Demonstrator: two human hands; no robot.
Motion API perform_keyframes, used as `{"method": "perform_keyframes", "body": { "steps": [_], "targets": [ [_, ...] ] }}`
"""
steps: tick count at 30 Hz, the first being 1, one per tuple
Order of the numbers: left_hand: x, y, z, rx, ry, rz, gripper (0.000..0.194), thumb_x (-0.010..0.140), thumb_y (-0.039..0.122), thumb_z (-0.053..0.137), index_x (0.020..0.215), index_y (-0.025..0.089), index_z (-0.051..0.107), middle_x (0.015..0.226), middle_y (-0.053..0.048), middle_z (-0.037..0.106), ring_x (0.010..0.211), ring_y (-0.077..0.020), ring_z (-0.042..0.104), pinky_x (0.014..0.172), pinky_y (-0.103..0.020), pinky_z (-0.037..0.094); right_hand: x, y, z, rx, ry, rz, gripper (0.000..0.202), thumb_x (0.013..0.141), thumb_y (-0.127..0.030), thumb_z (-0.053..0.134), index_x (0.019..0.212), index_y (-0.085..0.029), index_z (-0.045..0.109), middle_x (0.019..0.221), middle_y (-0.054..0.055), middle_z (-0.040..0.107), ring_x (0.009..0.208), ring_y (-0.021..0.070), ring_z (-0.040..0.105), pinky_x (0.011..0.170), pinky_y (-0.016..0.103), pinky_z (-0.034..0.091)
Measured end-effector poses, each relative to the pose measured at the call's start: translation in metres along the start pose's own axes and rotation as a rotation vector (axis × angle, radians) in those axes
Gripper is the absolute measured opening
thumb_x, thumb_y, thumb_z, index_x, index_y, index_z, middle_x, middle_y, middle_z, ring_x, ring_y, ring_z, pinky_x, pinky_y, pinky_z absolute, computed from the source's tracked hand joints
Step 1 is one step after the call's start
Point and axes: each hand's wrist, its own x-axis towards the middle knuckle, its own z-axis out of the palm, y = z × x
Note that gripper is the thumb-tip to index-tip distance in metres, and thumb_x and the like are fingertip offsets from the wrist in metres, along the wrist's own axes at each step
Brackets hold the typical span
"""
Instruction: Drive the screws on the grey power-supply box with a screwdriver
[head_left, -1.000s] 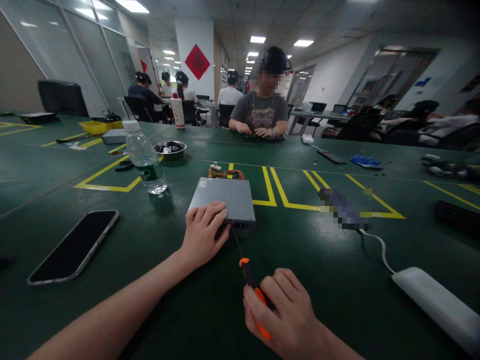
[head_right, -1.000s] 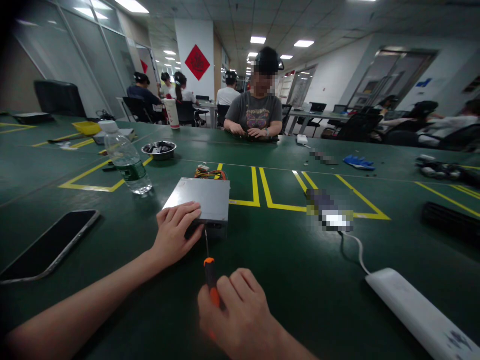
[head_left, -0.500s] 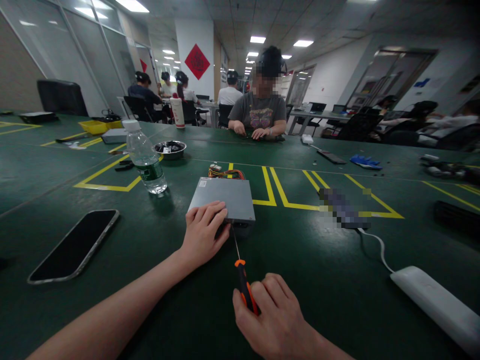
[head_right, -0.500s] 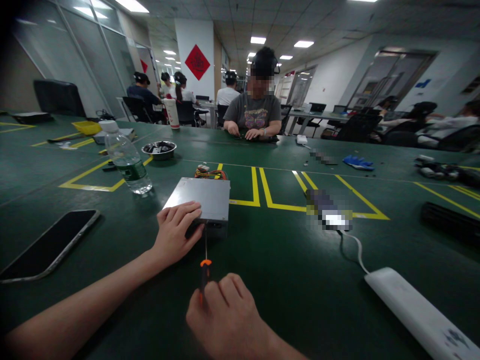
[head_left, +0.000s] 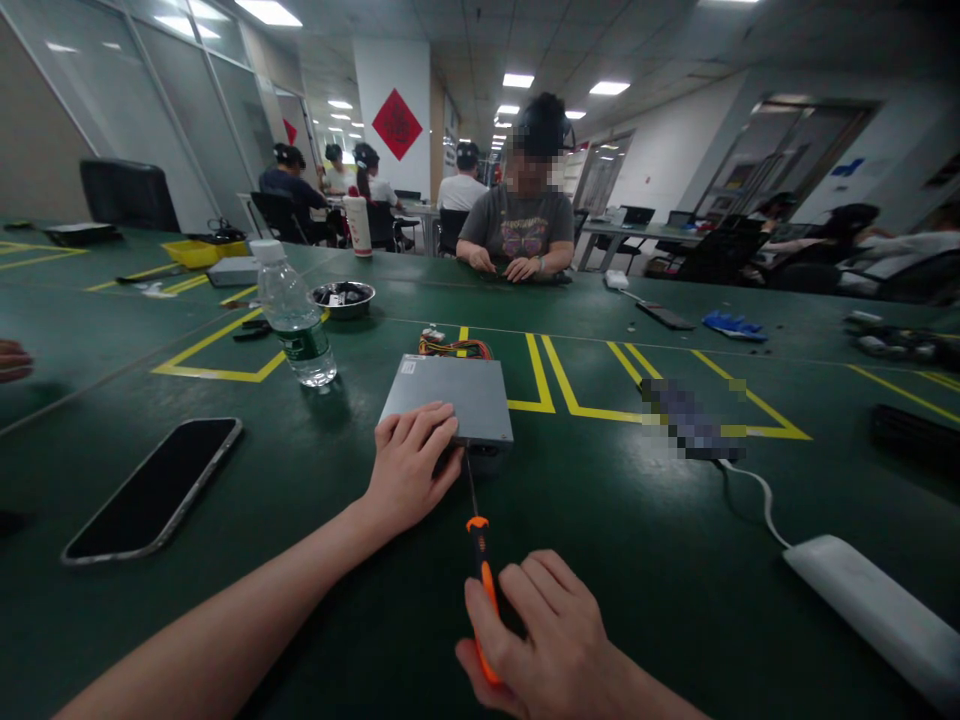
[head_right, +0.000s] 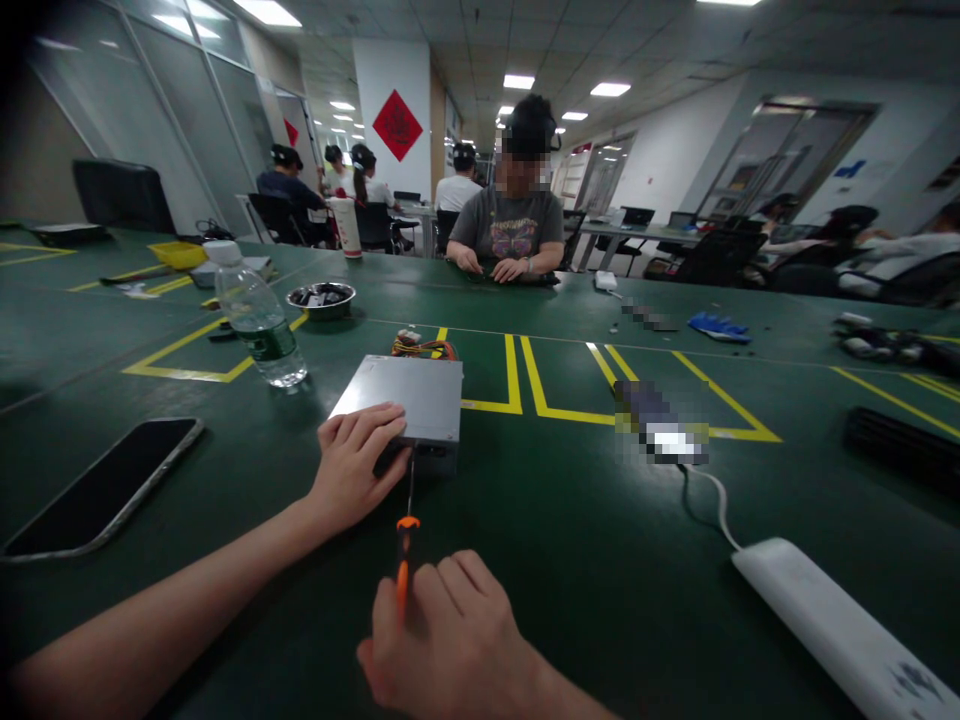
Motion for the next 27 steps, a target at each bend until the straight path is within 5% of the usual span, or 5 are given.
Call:
{"method": "perform_keyframes", "body": {
  "steps": [10, 14, 20, 23, 27],
  "targets": [
    [-0.0006, -0.0004, -0.0001, -0.002, -0.020, -0.005, 0.026, 0.083, 0.027, 0.050, 0.109, 0.023, 0.051, 0.119, -0.007, 0.058, 0.112, -0.0231, 0.050, 0.087, -0.041, 0.029, 0.0007, -0.0009, 0.0038, -0.068, 0.010, 0.009, 0.013, 0.080, -0.029, 0.056, 0.089, -0.020, 0.058, 0.065, 0.001, 0.052, 0.062, 0.0153, 0.046, 0.060, 0.030, 0.038],
    [-0.0002, -0.0007, -0.0003, -0.007, -0.024, -0.007, 0.027, 0.083, 0.027, 0.050, 0.109, 0.024, 0.051, 0.119, -0.007, 0.058, 0.112, -0.0234, 0.049, 0.087, -0.042, 0.029, -0.0015, 0.0020, 0.0044, -0.069, 0.085, 0.028, 0.007, 0.079, -0.017, 0.053, 0.085, -0.015, 0.056, 0.065, 0.002, 0.054, 0.059, 0.0138, 0.045, 0.060, 0.029, 0.040],
    [-0.0001, 0.0011, -0.0012, -0.006, -0.011, -0.009, 0.026, 0.082, 0.026, 0.051, 0.108, 0.022, 0.052, 0.118, -0.007, 0.059, 0.111, -0.0231, 0.050, 0.087, -0.041, 0.029, -0.0004, -0.0011, 0.0036, -0.104, 0.100, -0.030, 0.018, 0.076, -0.009, 0.050, 0.086, -0.022, 0.058, 0.072, 0.003, 0.059, 0.067, 0.0153, 0.050, 0.072, 0.032, 0.043],
    [0.0001, 0.0014, -0.0012, -0.003, -0.013, -0.009, 0.026, 0.082, 0.027, 0.051, 0.108, 0.022, 0.052, 0.118, -0.007, 0.059, 0.111, -0.0228, 0.050, 0.087, -0.040, 0.030, 0.0019, -0.0007, 0.0038, -0.113, 0.114, -0.004, 0.009, 0.081, -0.020, 0.050, 0.084, -0.020, 0.059, 0.069, 0.003, 0.058, 0.065, 0.0157, 0.050, 0.071, 0.033, 0.042],
    [0.0001, 0.0007, -0.0009, 0.001, -0.007, 0.000, 0.024, 0.084, 0.027, 0.050, 0.107, 0.022, 0.051, 0.118, -0.007, 0.059, 0.110, -0.0225, 0.050, 0.086, -0.040, 0.030, 0.0023, 0.0035, 0.0035, -0.110, 0.056, 0.029, 0.033, 0.089, -0.044, 0.043, 0.086, -0.015, 0.058, 0.061, 0.001, 0.054, 0.056, 0.0138, 0.045, 0.058, 0.030, 0.036]
  ]
}}
